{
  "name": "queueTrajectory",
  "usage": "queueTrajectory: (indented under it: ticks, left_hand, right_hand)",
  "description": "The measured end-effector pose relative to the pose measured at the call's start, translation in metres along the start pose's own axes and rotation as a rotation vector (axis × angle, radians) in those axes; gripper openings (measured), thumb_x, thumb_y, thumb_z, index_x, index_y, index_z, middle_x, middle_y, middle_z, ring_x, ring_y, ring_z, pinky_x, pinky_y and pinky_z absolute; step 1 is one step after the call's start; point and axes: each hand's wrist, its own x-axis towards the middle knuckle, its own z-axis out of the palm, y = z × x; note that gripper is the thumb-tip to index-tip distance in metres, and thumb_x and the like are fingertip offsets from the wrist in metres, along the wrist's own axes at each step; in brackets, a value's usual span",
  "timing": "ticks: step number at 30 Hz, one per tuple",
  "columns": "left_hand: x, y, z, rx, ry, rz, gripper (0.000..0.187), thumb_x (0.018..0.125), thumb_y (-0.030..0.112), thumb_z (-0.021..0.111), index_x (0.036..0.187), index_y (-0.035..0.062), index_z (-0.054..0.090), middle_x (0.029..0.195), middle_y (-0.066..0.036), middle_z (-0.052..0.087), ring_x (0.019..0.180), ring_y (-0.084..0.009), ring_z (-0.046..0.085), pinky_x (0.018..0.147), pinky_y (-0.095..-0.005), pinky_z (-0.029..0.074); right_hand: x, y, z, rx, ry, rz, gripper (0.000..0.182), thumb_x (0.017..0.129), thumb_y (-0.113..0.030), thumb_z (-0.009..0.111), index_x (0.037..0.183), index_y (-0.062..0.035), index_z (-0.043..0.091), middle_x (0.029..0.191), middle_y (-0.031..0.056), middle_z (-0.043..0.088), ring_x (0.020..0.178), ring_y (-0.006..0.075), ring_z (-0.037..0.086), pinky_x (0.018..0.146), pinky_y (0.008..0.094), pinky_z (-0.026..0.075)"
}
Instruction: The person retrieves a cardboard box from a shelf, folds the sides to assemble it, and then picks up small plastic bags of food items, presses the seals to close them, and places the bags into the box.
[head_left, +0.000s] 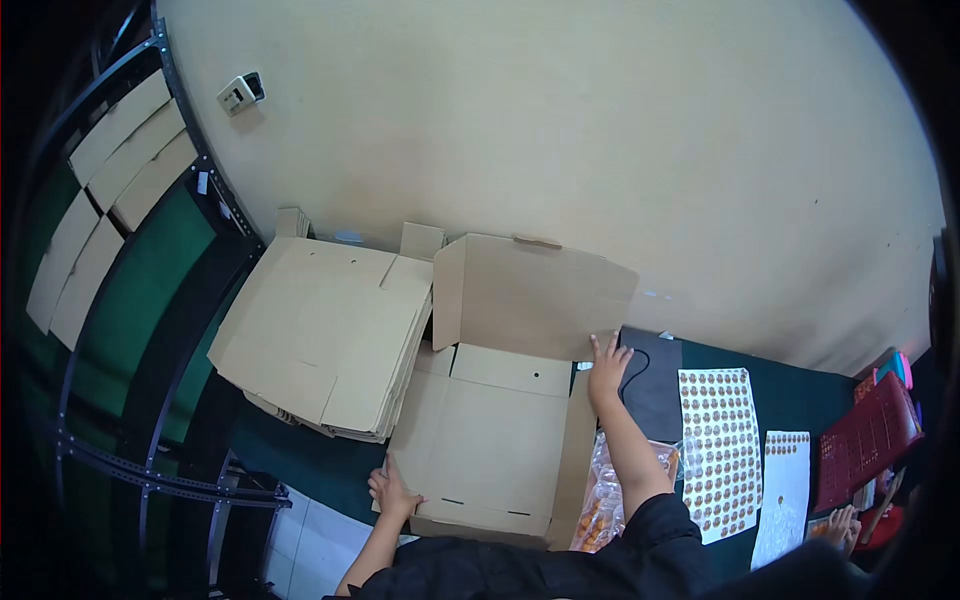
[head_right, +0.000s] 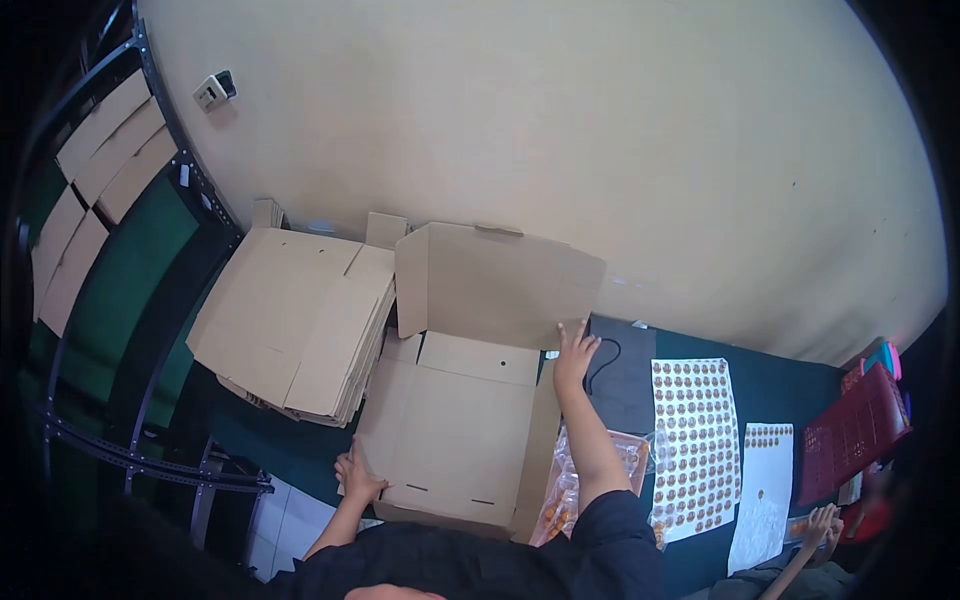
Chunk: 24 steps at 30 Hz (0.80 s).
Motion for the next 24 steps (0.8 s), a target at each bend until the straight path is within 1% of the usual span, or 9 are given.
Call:
queueTrajectory:
  ticks: [2,5,9,13,15,17,18,21,24]
  left_hand:
    - [-0.007,0.005,-0.007,-0.116,0.090,0.021,0.121,0.042,0.019,0.086,0.139,0.0184,0.014,0.116,-0.020,0.033,0.110,-0.0362,0.030,0.091,-0.0471,0.028]
    - [-0.013,0.008,-0.009,-0.162,0.120,0.082,0.112,0.052,0.012,0.080,0.140,0.0175,0.010,0.110,-0.021,0.038,0.107,-0.0367,0.036,0.090,-0.0452,0.032]
    - [-0.024,0.011,-0.004,-0.290,0.217,0.152,0.081,0.065,0.005,0.068,0.134,0.0117,0.026,0.101,-0.021,0.041,0.098,-0.0380,0.044,0.083,-0.0430,0.039]
    - [-0.039,0.012,-0.005,-0.240,0.081,0.356,0.033,0.077,0.005,0.052,0.109,-0.0003,0.045,0.097,-0.022,0.044,0.084,-0.0403,0.052,0.069,-0.0452,0.045]
    - [-0.044,0.014,0.005,-0.234,0.108,0.364,0.033,0.078,0.005,0.050,0.110,-0.0011,0.045,0.097,-0.022,0.044,0.084,-0.0401,0.052,0.070,-0.0454,0.045]
    - [-0.040,0.013,0.008,-0.218,0.129,0.370,0.033,0.079,0.004,0.049,0.111,-0.0018,0.044,0.096,-0.022,0.044,0.084,-0.0399,0.052,0.070,-0.0456,0.045]
    - [-0.041,0.013,0.006,-0.233,0.105,0.339,0.032,0.079,0.004,0.047,0.111,-0.0023,0.044,0.097,-0.022,0.044,0.084,-0.0400,0.052,0.071,-0.0455,0.045]
    - [-0.046,0.015,0.000,-0.278,0.043,0.295,0.034,0.079,0.001,0.045,0.112,-0.0033,0.043,0.098,-0.023,0.043,0.087,-0.0406,0.050,0.074,-0.0456,0.044]
    - [-0.046,0.011,0.005,-0.298,0.054,0.353,0.041,0.078,-0.001,0.044,0.119,-0.0037,0.040,0.098,-0.023,0.044,0.090,-0.0400,0.048,0.078,-0.0442,0.042]
  right_hand:
    - [-0.006,-0.009,-0.009,-0.057,0.177,-0.079,0.049,0.082,-0.018,0.046,0.131,-0.0192,0.039,0.138,0.0179,0.029,0.118,0.0338,0.040,0.104,0.0536,0.014]
    - [-0.026,-0.032,-0.047,0.023,0.122,-0.220,0.043,0.078,-0.025,0.053,0.118,-0.0108,0.051,0.123,0.0178,0.046,0.114,0.0329,0.041,0.103,0.0520,0.018]
    - [-0.046,-0.082,-0.050,0.555,0.155,-0.498,0.034,0.073,-0.015,0.055,0.106,-0.0072,0.057,0.096,0.0165,0.053,0.098,0.0321,0.048,0.094,0.0486,0.030]
    - [-0.056,-0.125,-0.080,0.867,0.071,-0.744,0.034,0.074,-0.012,0.055,0.108,-0.0047,0.055,0.099,0.0165,0.054,0.097,0.0315,0.049,0.088,0.0437,0.036]
    - [-0.053,-0.147,-0.083,0.950,0.038,-0.858,0.034,0.075,-0.012,0.054,0.109,-0.0040,0.054,0.101,0.0164,0.054,0.097,0.0314,0.049,0.088,0.0416,0.037]
    - [-0.044,-0.177,-0.079,1.164,-0.207,-0.970,0.033,0.079,-0.011,0.051,0.111,-0.0031,0.052,0.096,0.0143,0.056,0.093,0.0325,0.052,0.085,0.0401,0.041]
    - [-0.037,-0.197,-0.067,1.178,-0.311,-0.982,0.043,0.082,-0.010,0.047,0.124,-0.0057,0.041,0.107,0.0152,0.054,0.092,0.0306,0.052,0.085,0.0395,0.041]
    - [-0.029,-0.216,-0.101,1.526,-0.530,-0.826,0.055,0.084,-0.009,0.045,0.135,-0.0088,0.026,0.117,0.0173,0.050,0.099,0.0287,0.052,0.088,0.0375,0.040]
    - [-0.011,-0.253,-0.083,1.473,-0.378,-0.882,0.058,0.088,-0.010,0.041,0.139,-0.0092,0.015,0.120,0.0161,0.049,0.107,0.0272,0.049,0.092,0.0349,0.037]
